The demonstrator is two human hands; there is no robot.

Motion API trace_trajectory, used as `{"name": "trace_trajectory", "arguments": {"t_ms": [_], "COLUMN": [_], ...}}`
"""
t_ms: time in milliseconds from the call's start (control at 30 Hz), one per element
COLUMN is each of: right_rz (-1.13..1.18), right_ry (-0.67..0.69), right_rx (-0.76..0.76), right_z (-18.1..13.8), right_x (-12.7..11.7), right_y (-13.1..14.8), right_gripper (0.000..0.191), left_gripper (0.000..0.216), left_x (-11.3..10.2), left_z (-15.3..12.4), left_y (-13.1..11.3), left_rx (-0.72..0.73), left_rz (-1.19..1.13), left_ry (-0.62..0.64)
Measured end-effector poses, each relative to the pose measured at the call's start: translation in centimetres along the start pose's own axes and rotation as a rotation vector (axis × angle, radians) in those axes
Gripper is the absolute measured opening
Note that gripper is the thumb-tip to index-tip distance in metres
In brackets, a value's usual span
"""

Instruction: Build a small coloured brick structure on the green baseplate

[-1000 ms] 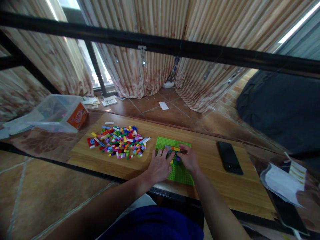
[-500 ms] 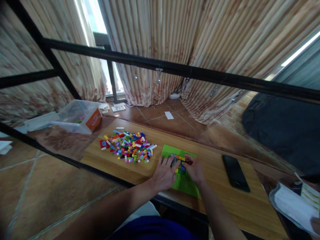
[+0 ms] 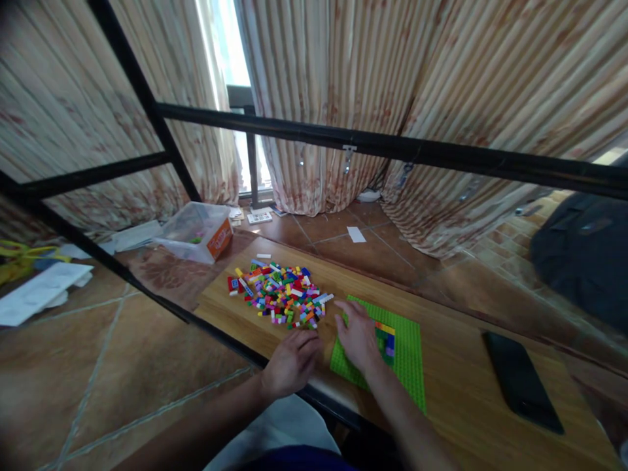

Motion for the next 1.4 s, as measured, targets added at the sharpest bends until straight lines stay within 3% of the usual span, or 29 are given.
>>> {"name": "trace_trajectory", "arguments": {"t_ms": [100, 333, 567, 667, 867, 967, 1100, 1233, 1400], "right_rz": [-0.015, -0.190, -0.191, -0.018, 0.672, 0.917, 1.089, 1.182, 1.107], "right_ry": [0.043, 0.079, 0.073, 0.006, -0.122, -0.130, -0.085, -0.019, 0.017], "right_rx": [-0.071, -0.203, -0.170, -0.071, 0.411, 0.565, 0.626, 0.663, 0.677], "right_z": [2.3, 6.2, 6.1, 5.3, 2.1, 0.0, -2.5, -4.0, -4.6], "right_x": [1.4, 5.0, 5.5, 4.5, 3.4, 3.5, 3.4, 3.5, 3.5], "right_y": [2.6, 7.0, 7.6, 6.5, 3.3, 3.1, 4.5, 6.1, 6.5], "right_gripper": [0.031, 0.029, 0.022, 0.026, 0.039, 0.040, 0.036, 0.034, 0.036], "left_gripper": [0.022, 0.020, 0.019, 0.020, 0.019, 0.018, 0.027, 0.026, 0.021], "left_x": [-0.7, -0.2, -0.1, -0.2, -0.8, -1.3, -1.9, -2.4, -2.9], "left_z": [-0.3, 0.0, -0.1, -0.1, 0.1, 0.2, 0.4, 0.7, 1.0], "left_y": [1.0, 1.2, 1.3, 1.2, 1.2, 1.3, 1.3, 1.1, 0.9], "left_rx": [-0.053, -0.078, -0.075, -0.086, -0.146, -0.201, -0.307, -0.354, -0.346], "left_rz": [-0.052, -0.076, -0.056, -0.095, -0.229, -0.310, -0.439, -0.539, -0.662], "left_ry": [-0.017, -0.031, -0.006, -0.018, -0.042, -0.094, -0.174, -0.162, -0.107]}}
Point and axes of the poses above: each hand's wrist, its own z-axis towards the middle knuckle, its own x-axis out of the palm, y = z × x, the point moved 2 cm from there along z, towards the middle knuckle, and after that the axes turned 11 degrees about -z, right-handed, at the moved point
